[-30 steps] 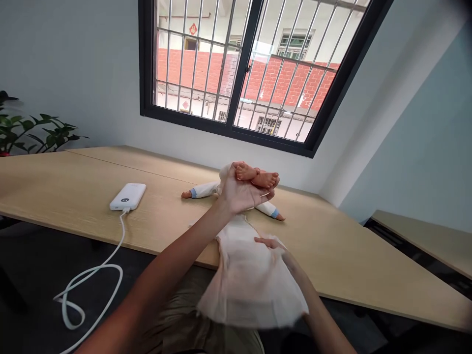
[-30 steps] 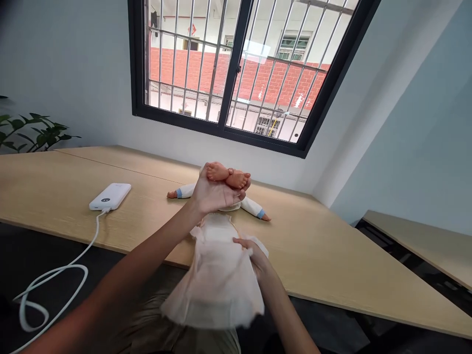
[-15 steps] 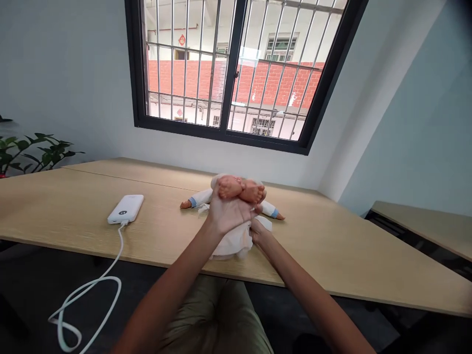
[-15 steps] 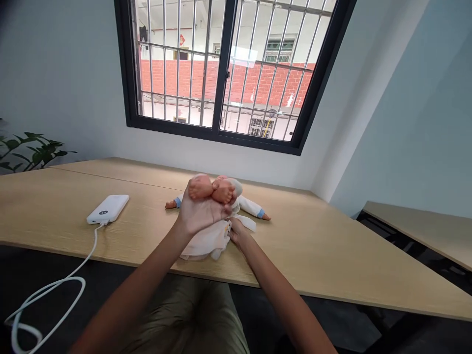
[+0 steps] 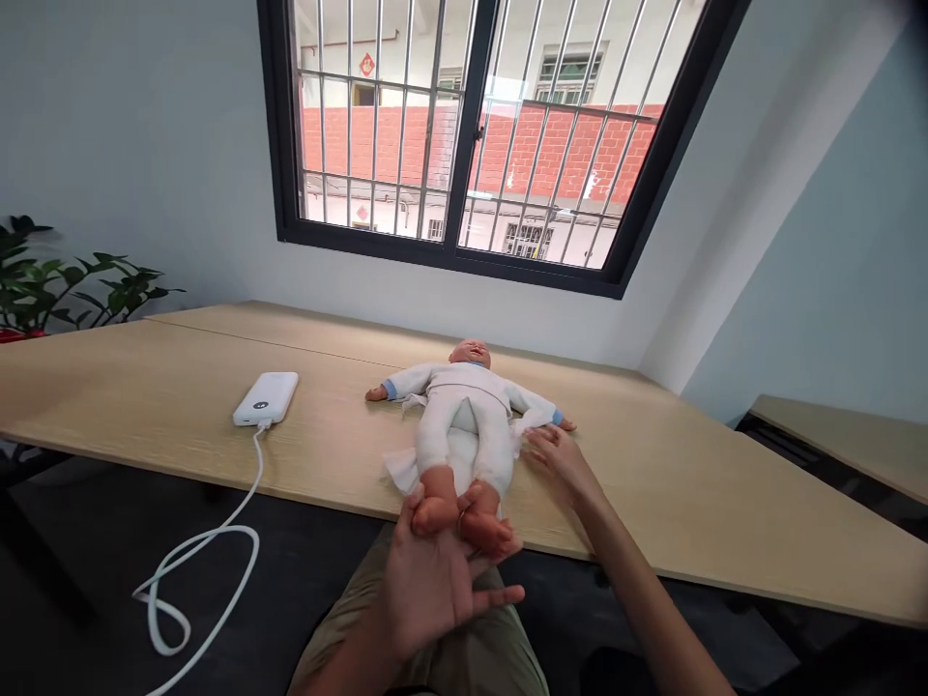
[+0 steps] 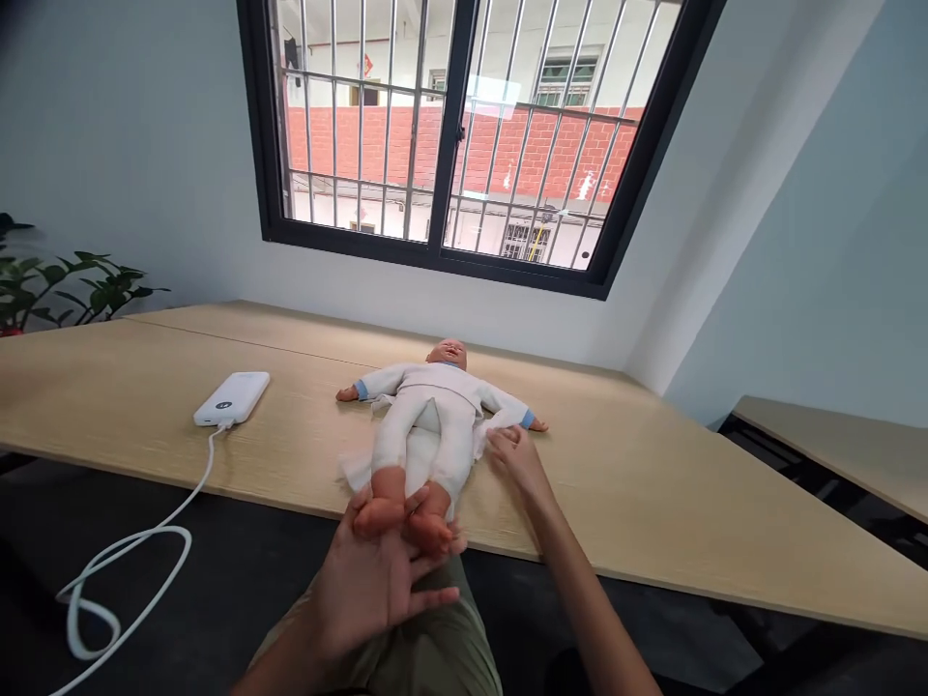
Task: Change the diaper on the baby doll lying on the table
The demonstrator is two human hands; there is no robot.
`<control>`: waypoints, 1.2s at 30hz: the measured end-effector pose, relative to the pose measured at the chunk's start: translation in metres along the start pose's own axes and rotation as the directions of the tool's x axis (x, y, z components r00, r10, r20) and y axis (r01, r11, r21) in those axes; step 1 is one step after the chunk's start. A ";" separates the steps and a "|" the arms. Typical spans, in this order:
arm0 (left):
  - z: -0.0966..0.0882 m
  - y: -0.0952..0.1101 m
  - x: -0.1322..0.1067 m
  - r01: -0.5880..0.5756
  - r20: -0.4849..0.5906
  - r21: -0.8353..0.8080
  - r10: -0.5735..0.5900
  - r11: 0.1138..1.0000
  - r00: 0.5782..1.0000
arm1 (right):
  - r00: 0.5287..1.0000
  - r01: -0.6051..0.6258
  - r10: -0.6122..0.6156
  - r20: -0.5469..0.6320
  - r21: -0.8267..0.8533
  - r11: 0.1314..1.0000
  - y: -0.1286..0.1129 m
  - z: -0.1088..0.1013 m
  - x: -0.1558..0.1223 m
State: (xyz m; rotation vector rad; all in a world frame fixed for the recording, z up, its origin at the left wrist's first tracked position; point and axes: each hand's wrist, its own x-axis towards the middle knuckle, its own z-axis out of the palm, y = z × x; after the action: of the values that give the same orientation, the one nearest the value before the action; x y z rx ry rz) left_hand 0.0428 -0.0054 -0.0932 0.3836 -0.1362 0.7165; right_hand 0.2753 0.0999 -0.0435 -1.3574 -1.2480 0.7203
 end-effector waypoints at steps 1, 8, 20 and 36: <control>0.000 -0.002 -0.003 0.018 -0.001 0.006 -0.018 1.000 1.000 | 0.998 0.021 -0.023 -0.057 -0.040 0.999 -0.003 -0.003 -0.006; -0.003 0.002 -0.019 0.117 -0.008 0.050 -0.117 0.992 0.993 | 0.730 0.642 -0.473 0.494 -0.257 0.723 -0.035 0.036 -0.054; 0.021 0.062 -0.051 0.004 -0.253 0.273 0.068 0.962 0.965 | 0.663 0.744 -0.395 0.635 -0.504 0.438 -0.034 0.002 -0.052; 0.032 0.091 -0.031 -0.252 -0.217 0.790 0.640 0.558 0.737 | 0.628 0.775 -0.475 0.616 -0.549 0.313 -0.044 0.031 -0.041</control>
State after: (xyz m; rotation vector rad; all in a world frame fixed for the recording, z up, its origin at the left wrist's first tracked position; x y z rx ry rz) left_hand -0.0407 0.0255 -0.0446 0.9399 0.5931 1.3949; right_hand 0.2241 0.0639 -0.0179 -1.1943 -2.4127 -0.2907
